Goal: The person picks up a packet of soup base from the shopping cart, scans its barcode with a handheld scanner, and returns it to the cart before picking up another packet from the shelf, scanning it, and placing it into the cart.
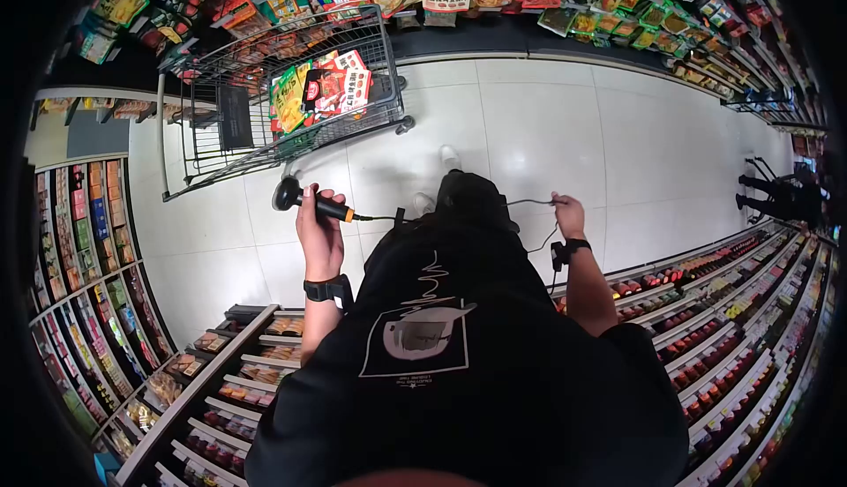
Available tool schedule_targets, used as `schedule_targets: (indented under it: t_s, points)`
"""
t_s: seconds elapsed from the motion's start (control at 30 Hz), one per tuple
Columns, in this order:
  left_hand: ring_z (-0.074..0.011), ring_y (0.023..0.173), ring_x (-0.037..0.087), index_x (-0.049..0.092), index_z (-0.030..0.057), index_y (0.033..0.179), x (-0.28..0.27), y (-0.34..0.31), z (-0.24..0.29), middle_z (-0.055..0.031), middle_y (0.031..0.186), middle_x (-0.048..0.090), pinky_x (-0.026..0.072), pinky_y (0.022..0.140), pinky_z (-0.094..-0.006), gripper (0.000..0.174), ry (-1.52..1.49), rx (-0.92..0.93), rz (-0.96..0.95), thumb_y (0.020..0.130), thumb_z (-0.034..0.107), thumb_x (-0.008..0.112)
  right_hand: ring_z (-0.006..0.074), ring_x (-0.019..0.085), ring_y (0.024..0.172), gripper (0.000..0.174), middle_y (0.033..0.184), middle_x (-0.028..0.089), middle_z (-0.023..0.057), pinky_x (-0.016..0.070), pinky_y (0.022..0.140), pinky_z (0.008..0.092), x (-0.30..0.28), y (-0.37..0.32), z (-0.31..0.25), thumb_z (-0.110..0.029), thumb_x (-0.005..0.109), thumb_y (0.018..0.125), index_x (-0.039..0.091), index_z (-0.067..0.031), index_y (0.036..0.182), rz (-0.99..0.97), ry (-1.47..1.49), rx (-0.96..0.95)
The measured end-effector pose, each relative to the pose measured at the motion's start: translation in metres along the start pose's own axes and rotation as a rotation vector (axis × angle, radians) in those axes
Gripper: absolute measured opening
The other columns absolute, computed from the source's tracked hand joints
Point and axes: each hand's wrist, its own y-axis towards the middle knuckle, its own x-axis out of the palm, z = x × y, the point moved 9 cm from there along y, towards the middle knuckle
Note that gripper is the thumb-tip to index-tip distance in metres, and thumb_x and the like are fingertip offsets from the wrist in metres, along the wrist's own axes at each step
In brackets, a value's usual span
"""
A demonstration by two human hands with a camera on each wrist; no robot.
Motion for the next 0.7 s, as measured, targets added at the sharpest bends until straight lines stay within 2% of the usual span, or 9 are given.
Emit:
schedule_targets:
  t_s: [0.07, 0.2, 0.23, 0.37, 0.47, 0.5, 0.57, 0.63, 0.7]
  points:
    - [-0.0167, 0.072, 0.059, 0.049, 0.0010, 0.113, 0.004, 0.013, 0.006, -0.0067, 0.077, 0.059, 0.0471, 0.072, -0.0282, 0.032, 0.047, 0.037, -0.012, 0.093, 0.027, 0.053, 0.0123, 0.054, 0.050, 0.015, 0.059, 0.060, 0.0055, 0.0419, 0.048, 0.0279, 0.046, 0.022, 0.029, -0.011, 0.058, 0.083, 0.067, -0.0003, 0.077, -0.094, -0.040, -0.113]
    - [-0.0143, 0.069, 0.057, 0.050, 0.0012, 0.111, 0.002, -0.024, 0.004, -0.0050, 0.074, 0.057, 0.0458, 0.068, -0.0265, 0.031, 0.083, 0.019, -0.001, 0.093, 0.026, 0.053, 0.0151, 0.058, 0.053, 0.016, 0.064, 0.062, 0.0095, 0.0442, 0.049, 0.0297, 0.061, -0.057, 0.044, -0.014, 0.059, 0.078, 0.068, -0.0026, 0.085, -0.425, -0.314, 0.107]
    - [-0.0133, 0.067, 0.056, 0.050, 0.0015, 0.110, 0.008, -0.021, 0.007, -0.0043, 0.073, 0.056, 0.0458, 0.067, -0.0263, 0.029, 0.086, 0.045, -0.018, 0.093, 0.025, 0.053, 0.0141, 0.052, 0.044, 0.019, 0.059, 0.060, 0.0065, 0.0400, 0.042, 0.0298, 0.083, -0.047, 0.044, -0.012, 0.062, 0.076, 0.067, -0.0027, 0.092, -0.493, -0.314, 0.099]
    - [-0.0131, 0.068, 0.056, 0.051, 0.0025, 0.108, 0.012, -0.023, -0.011, -0.0039, 0.072, 0.055, 0.0464, 0.068, -0.0264, 0.024, 0.105, 0.022, -0.053, 0.093, 0.022, 0.052, 0.0172, 0.062, 0.069, 0.027, 0.085, 0.067, 0.0099, 0.0468, 0.053, 0.0317, 0.088, -0.044, 0.039, -0.006, 0.062, 0.072, 0.066, -0.0049, 0.099, -0.571, -0.314, 0.103]
    - [-0.0137, 0.071, 0.057, 0.050, 0.0024, 0.109, 0.027, -0.025, -0.024, -0.0044, 0.076, 0.056, 0.0471, 0.070, -0.0272, 0.024, 0.112, -0.034, -0.076, 0.094, 0.021, 0.051, 0.0186, 0.063, 0.075, 0.035, 0.098, 0.065, 0.0106, 0.0508, 0.059, 0.0342, 0.082, -0.022, 0.046, -0.001, 0.059, 0.073, 0.062, -0.0050, 0.107, -0.732, -0.312, 0.037]
    - [-0.0142, 0.073, 0.058, 0.049, 0.0023, 0.109, 0.033, -0.022, -0.028, -0.0048, 0.079, 0.057, 0.0473, 0.072, -0.0278, 0.024, 0.113, -0.053, -0.096, 0.094, 0.021, 0.051, 0.0186, 0.063, 0.075, 0.035, 0.098, 0.065, 0.0106, 0.0508, 0.059, 0.0342, 0.077, -0.013, 0.045, -0.001, 0.059, 0.073, 0.062, -0.0050, 0.107, -0.738, -0.306, 0.028]
    - [-0.0149, 0.076, 0.058, 0.049, 0.0021, 0.109, 0.051, -0.017, -0.033, -0.0052, 0.080, 0.057, 0.0472, 0.073, -0.0283, 0.025, 0.153, -0.067, -0.112, 0.094, 0.022, 0.051, 0.0194, 0.065, 0.075, 0.039, 0.100, 0.065, 0.0148, 0.0521, 0.058, 0.0319, 0.052, 0.014, 0.057, 0.003, 0.053, 0.074, 0.060, -0.0037, 0.111, -0.549, -0.036, 0.263]
    - [-0.0157, 0.077, 0.060, 0.049, 0.0029, 0.108, 0.071, -0.010, -0.038, -0.0054, 0.081, 0.058, 0.0471, 0.074, -0.0287, 0.025, 0.180, -0.069, -0.130, 0.093, 0.023, 0.053, 0.0217, 0.065, 0.074, 0.044, 0.103, 0.063, 0.0149, 0.0519, 0.056, 0.0329, 0.033, 0.047, 0.059, 0.005, 0.051, 0.074, 0.057, -0.0030, 0.117, -0.496, -0.167, 0.226]
    - [-0.0160, 0.075, 0.061, 0.050, 0.0036, 0.104, 0.096, -0.002, -0.045, -0.0062, 0.080, 0.060, 0.0465, 0.075, -0.0293, 0.025, 0.315, -0.078, -0.146, 0.092, 0.025, 0.056, 0.0239, 0.065, 0.083, 0.043, 0.100, 0.065, 0.0145, 0.0525, 0.072, 0.0338, 0.022, 0.084, 0.024, 0.007, 0.051, 0.071, 0.059, -0.0025, 0.112, -0.369, -0.444, -0.223]
